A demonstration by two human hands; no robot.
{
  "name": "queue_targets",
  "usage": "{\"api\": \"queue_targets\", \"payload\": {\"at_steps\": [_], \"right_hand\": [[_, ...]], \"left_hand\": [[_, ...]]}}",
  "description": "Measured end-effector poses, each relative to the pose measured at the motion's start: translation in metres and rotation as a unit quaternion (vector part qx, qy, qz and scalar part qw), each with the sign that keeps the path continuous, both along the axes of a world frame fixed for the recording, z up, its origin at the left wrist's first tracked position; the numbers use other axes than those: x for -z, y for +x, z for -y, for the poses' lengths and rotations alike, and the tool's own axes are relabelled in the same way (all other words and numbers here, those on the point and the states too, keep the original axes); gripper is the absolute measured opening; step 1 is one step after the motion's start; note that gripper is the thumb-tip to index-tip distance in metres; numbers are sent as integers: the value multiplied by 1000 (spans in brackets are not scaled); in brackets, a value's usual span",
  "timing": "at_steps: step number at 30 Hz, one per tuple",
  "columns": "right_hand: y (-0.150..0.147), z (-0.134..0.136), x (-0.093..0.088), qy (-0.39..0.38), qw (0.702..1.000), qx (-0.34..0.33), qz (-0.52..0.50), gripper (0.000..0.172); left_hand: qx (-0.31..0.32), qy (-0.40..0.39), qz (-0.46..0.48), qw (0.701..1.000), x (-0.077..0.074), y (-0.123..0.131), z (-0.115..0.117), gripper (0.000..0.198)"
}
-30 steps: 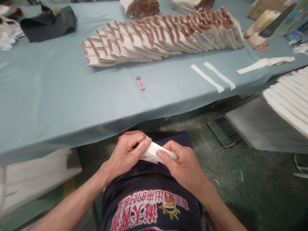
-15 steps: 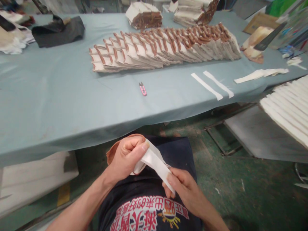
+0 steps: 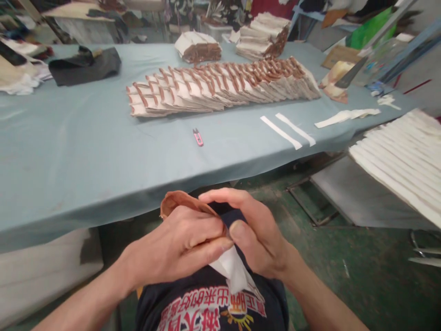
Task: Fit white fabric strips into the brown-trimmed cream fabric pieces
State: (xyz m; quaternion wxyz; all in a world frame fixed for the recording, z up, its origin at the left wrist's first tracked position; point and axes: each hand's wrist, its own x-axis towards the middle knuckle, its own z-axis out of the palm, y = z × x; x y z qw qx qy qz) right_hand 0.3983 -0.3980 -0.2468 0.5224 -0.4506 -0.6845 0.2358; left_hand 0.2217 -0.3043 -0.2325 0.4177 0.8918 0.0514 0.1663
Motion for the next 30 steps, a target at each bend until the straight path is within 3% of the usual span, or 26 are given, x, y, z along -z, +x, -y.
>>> {"api": "queue_targets", "payload": {"at_steps": [4, 6, 9, 14, 18, 21, 23, 27, 30], "right_hand": [[-9, -27, 6, 69, 996, -1, 61, 41], [-8, -29, 6, 68, 991, 18, 112, 43], [-6, -27, 0, 41, 989, -22, 137, 44], [-8, -22, 0, -91, 989, -108, -44, 48], [-12, -18, 14, -103, 973, -99, -184, 53], [-12, -15, 24, -99, 968, -83, -214, 55], [-12, -14, 30, -107, 969, -65, -213, 55], [-10, -13, 41, -119, 971, -45, -202, 55], [-9, -12, 48, -129, 978, -34, -162, 54]], "left_hand": [[-18, 44, -24, 999, -12, -10, -1, 32], [-28, 37, -29, 999, -12, -16, -2, 35], [-26, 8, -12, 1000, -9, -19, -3, 30], [-28, -70, 47, 996, -6, -12, 2, 38], [-60, -201, 88, 974, -3, 0, 13, 45], [-64, -266, 107, 956, 4, 6, 18, 44], [-69, -262, 120, 955, 11, 8, 20, 43], [-98, -159, 147, 971, 23, 12, 23, 38], [-142, -116, 182, 966, 30, 16, 28, 37]]}}
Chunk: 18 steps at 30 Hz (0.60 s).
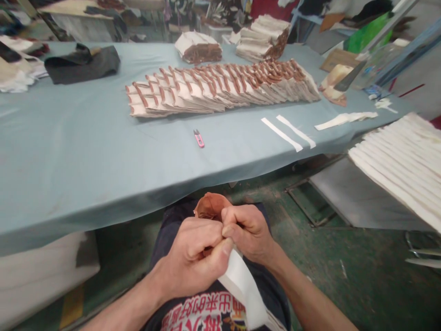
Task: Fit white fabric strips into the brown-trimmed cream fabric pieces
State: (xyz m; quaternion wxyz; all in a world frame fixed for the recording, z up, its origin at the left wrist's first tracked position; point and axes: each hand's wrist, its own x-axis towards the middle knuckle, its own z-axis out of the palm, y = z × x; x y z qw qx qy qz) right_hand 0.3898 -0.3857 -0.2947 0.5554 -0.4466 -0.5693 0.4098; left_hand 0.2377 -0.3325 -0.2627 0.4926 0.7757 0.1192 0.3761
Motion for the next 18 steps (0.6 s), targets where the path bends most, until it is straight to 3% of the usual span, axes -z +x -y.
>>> {"api": "queue_targets", "payload": {"at_steps": [3, 8, 13, 18], "right_hand": [[2, 2, 4, -29, 999, 13, 16, 57], [6, 10, -1, -46, 999, 16, -5, 62], [6, 16, -5, -41, 997, 25, -58, 59], [2, 20, 4, -47, 997, 24, -54, 59]], "left_hand": [[-19, -26, -14, 999, 3, 2, 4, 39], [95, -62, -55, 992, -6, -2, 1, 40], [172, 12, -117, 978, -16, -12, -9, 25], [157, 75, -86, 981, -11, -12, -6, 24]]}}
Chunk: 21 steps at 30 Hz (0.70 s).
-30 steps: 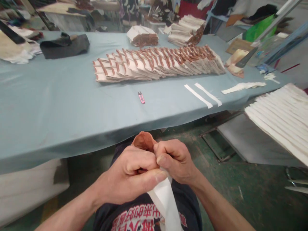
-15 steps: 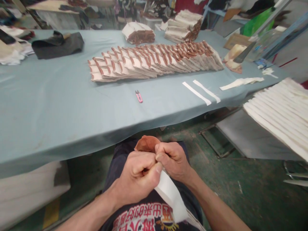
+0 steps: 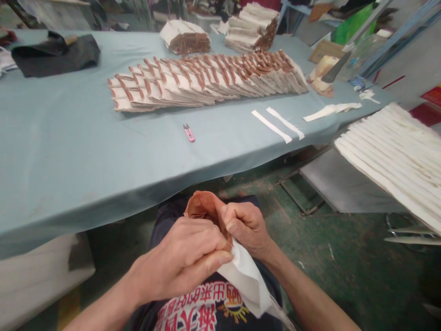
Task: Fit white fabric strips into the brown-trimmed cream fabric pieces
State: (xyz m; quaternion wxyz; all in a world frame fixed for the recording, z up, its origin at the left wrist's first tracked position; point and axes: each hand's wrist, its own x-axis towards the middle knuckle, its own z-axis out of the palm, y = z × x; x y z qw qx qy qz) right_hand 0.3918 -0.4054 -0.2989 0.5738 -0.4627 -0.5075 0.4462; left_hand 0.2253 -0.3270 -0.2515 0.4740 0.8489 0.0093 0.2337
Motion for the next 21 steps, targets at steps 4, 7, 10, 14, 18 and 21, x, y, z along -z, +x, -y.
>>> {"api": "queue_targets", "payload": {"at_steps": [4, 7, 10, 14, 18, 21], "right_hand": [[-4, -1, 8, 7, 1000, 3, 13, 66], [-4, -2, 13, 15, 1000, 9, 24, 68], [-3, -2, 13, 26, 999, 16, 37, 64], [0, -2, 2, 48, 997, 16, 59, 58], [1, -2, -16, 92, 986, 8, 140, 49], [-1, 1, -28, 157, 960, 18, 229, 48]], "left_hand": [[-11, 3, 49, 999, 8, 4, 8, 30], [2, 4, 61, 998, 10, 4, 7, 30], [17, -20, 54, 998, 9, 0, 2, 32], [-39, -57, -17, 997, 2, -5, -1, 50], [-79, -47, -92, 991, -4, -7, 2, 42], [-77, -62, -95, 991, -3, -10, 5, 40]]}}
